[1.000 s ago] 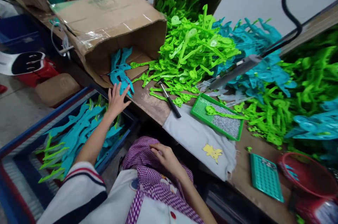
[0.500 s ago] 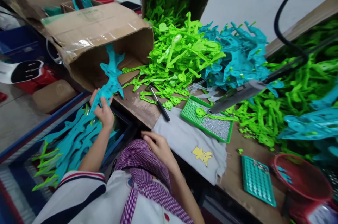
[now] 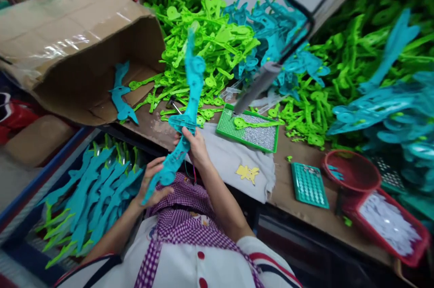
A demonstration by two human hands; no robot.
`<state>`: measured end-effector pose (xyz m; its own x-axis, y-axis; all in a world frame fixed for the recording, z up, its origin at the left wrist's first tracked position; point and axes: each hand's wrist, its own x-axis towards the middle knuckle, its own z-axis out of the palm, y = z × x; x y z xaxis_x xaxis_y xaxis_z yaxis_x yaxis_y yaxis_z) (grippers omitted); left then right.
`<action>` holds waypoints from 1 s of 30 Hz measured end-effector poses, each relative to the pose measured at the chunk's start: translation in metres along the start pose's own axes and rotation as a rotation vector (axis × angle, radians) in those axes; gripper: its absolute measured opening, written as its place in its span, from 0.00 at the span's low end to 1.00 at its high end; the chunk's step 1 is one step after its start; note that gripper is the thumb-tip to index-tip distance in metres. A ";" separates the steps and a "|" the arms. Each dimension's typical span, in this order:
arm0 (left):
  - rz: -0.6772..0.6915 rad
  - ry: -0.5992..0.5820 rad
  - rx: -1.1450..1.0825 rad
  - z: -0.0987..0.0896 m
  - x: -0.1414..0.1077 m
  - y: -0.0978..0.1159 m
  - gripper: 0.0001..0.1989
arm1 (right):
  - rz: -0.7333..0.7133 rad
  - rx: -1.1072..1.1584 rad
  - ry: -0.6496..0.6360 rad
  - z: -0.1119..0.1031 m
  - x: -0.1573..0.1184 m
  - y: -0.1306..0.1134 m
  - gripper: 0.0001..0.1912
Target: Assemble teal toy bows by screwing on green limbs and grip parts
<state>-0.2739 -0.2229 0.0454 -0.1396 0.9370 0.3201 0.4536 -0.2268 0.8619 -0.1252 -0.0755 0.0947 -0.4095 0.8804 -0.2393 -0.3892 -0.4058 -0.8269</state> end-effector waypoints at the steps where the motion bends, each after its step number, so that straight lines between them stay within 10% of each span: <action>1: -0.025 -0.181 -0.074 -0.006 -0.001 -0.002 0.44 | -0.008 -0.006 0.030 -0.008 -0.002 -0.005 0.29; 5: -0.355 -0.720 -0.429 -0.018 0.011 -0.003 0.64 | -0.047 -0.084 0.102 -0.040 -0.020 -0.018 0.25; 11: -0.679 -0.717 -0.513 0.060 0.039 0.033 0.34 | -0.149 -0.305 0.137 -0.063 -0.043 -0.027 0.26; 18: -0.540 -0.626 -0.386 0.091 0.036 0.041 0.21 | -0.019 -0.729 -0.063 -0.122 -0.134 -0.026 0.28; 21: -0.463 -0.598 -0.326 0.101 0.038 0.040 0.18 | -0.037 -0.829 0.164 -0.114 -0.174 -0.019 0.25; 27: -0.320 -0.590 -0.261 0.144 0.028 0.042 0.15 | -0.212 -0.842 -0.122 -0.076 -0.192 -0.029 0.22; 30: -0.105 -0.608 -0.266 0.163 0.023 0.044 0.14 | -0.236 -0.830 -0.004 -0.094 -0.204 -0.040 0.22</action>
<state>-0.1138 -0.1675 0.0267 0.3845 0.9229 0.0179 0.2210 -0.1109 0.9690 0.0517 -0.2158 0.1289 -0.3977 0.9174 -0.0139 0.2637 0.0998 -0.9594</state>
